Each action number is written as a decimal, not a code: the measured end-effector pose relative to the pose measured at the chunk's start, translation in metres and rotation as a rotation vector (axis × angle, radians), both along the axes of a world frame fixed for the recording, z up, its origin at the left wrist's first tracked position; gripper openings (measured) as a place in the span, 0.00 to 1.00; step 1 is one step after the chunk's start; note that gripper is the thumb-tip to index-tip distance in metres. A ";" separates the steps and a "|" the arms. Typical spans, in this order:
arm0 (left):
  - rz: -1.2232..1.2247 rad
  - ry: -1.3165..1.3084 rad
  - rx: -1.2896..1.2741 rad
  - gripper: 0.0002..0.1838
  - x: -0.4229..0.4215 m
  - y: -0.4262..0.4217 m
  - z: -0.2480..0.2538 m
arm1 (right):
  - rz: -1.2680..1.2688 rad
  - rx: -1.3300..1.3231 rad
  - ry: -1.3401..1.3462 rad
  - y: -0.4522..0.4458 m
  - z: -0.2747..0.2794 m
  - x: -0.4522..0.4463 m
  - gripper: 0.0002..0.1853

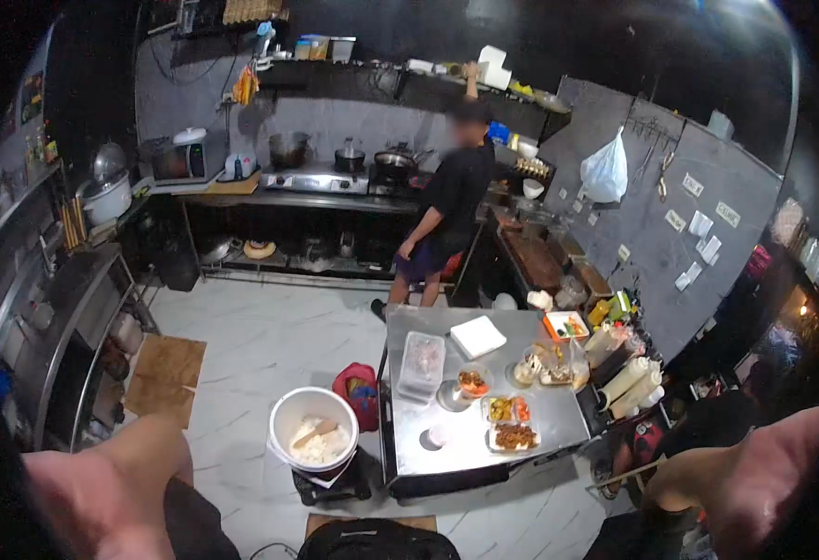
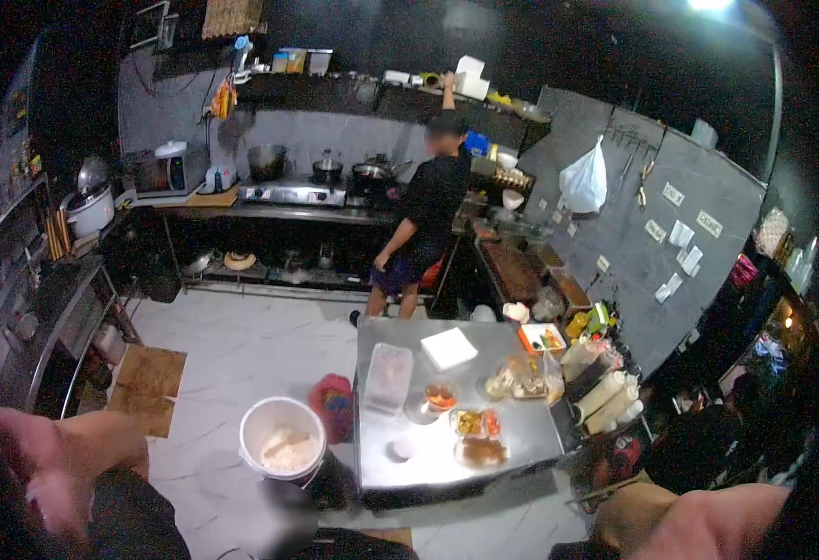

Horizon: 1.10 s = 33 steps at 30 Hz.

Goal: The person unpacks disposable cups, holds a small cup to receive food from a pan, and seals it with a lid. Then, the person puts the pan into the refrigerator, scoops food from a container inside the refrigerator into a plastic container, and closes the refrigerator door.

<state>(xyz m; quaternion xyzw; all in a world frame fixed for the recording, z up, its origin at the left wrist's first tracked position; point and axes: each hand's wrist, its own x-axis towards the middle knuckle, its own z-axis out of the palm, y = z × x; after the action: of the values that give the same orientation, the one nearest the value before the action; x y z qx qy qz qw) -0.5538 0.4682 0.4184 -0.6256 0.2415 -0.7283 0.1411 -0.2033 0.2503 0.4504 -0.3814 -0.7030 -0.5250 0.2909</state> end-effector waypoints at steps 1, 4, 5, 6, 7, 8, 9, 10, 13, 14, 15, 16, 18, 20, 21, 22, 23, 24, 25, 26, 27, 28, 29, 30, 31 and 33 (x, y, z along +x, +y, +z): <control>-0.001 0.007 -0.015 0.17 -0.001 0.002 0.000 | -0.001 -0.008 0.005 0.001 0.002 -0.002 0.12; -0.007 0.011 -0.034 0.17 -0.001 0.010 -0.003 | 0.000 -0.015 0.013 0.006 0.001 -0.004 0.12; -0.010 0.012 -0.042 0.17 -0.001 0.012 -0.003 | 0.003 -0.020 0.017 0.006 0.001 -0.004 0.12; -0.007 0.013 -0.054 0.17 -0.001 0.014 -0.004 | 0.008 -0.020 0.017 0.008 0.002 -0.005 0.12; -0.009 0.019 -0.067 0.17 -0.002 0.017 -0.004 | 0.013 -0.017 0.019 0.010 0.002 -0.005 0.12; -0.009 0.028 -0.087 0.18 -0.003 0.019 -0.006 | 0.022 -0.013 0.033 0.010 0.002 -0.006 0.12; -0.008 0.030 -0.109 0.18 -0.003 0.022 -0.008 | 0.031 -0.003 0.036 0.011 0.002 -0.007 0.12; -0.010 0.027 -0.127 0.18 -0.002 0.026 -0.011 | 0.053 0.017 0.052 0.012 -0.002 -0.007 0.12; -0.031 0.063 -0.295 0.18 -0.002 0.039 -0.033 | 0.145 0.113 0.162 0.016 -0.018 -0.009 0.13; -0.038 0.103 -0.425 0.18 0.000 0.045 -0.047 | 0.172 0.132 0.251 0.019 -0.027 -0.009 0.13; -0.047 0.175 -0.574 0.18 0.005 0.051 -0.061 | 0.193 0.116 0.386 0.024 -0.042 -0.007 0.13; -0.058 0.257 -0.755 0.18 0.015 0.060 -0.078 | 0.207 0.073 0.544 0.032 -0.061 -0.005 0.13; -0.117 0.629 -0.978 0.09 0.053 0.080 -0.119 | 0.138 -0.226 0.957 0.048 -0.121 0.003 0.11; -0.173 1.016 -1.451 0.03 0.075 0.076 -0.188 | -0.059 -0.708 1.292 0.058 -0.186 -0.002 0.13; -0.222 1.246 -1.599 0.04 0.081 0.070 -0.231 | -0.069 -0.960 1.315 0.059 -0.227 -0.003 0.12; -0.414 1.425 -1.749 0.08 0.082 0.061 -0.281 | -0.094 -1.154 1.314 0.055 -0.271 -0.009 0.08; -0.357 1.572 -1.562 0.11 0.077 0.052 -0.327 | -0.113 -1.263 1.399 0.039 -0.338 -0.013 0.07; -0.351 1.671 -1.511 0.12 0.068 0.041 -0.361 | 0.057 -1.489 1.847 0.034 -0.357 -0.029 0.07; -0.346 1.767 -1.453 0.13 0.058 0.030 -0.394 | -0.082 -1.504 1.696 0.026 -0.373 -0.046 0.04; -0.320 1.989 -1.452 0.15 0.050 0.024 -0.422 | -0.027 -1.518 1.653 0.019 -0.388 -0.053 0.04; -0.362 1.987 -1.464 0.12 0.044 0.014 -0.424 | 0.028 -1.529 1.612 0.013 -0.401 -0.060 0.05; -0.406 1.984 -1.476 0.08 0.039 0.006 -0.419 | 0.081 -1.539 1.569 0.013 -0.402 -0.063 0.05; -0.458 1.908 -1.464 0.07 0.037 0.004 -0.416 | 0.090 -1.576 1.580 0.013 -0.400 -0.064 0.04; -0.507 1.830 -1.453 0.05 0.035 0.001 -0.415 | 0.098 -1.615 1.590 0.012 -0.398 -0.064 0.04; -0.554 1.751 -1.440 0.05 0.033 -0.002 -0.414 | 0.107 -1.654 1.600 0.014 -0.390 -0.065 0.04; -0.462 1.853 -1.391 0.04 0.032 0.003 -0.385 | 0.101 -1.733 1.505 0.020 -0.374 -0.065 0.05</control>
<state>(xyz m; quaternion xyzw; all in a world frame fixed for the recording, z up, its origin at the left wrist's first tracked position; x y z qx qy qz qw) -0.5216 0.4709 0.0332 -0.7991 -0.0894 0.0205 -0.5942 -0.2679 0.2702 0.0765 -0.6419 -0.4906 0.5083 0.2981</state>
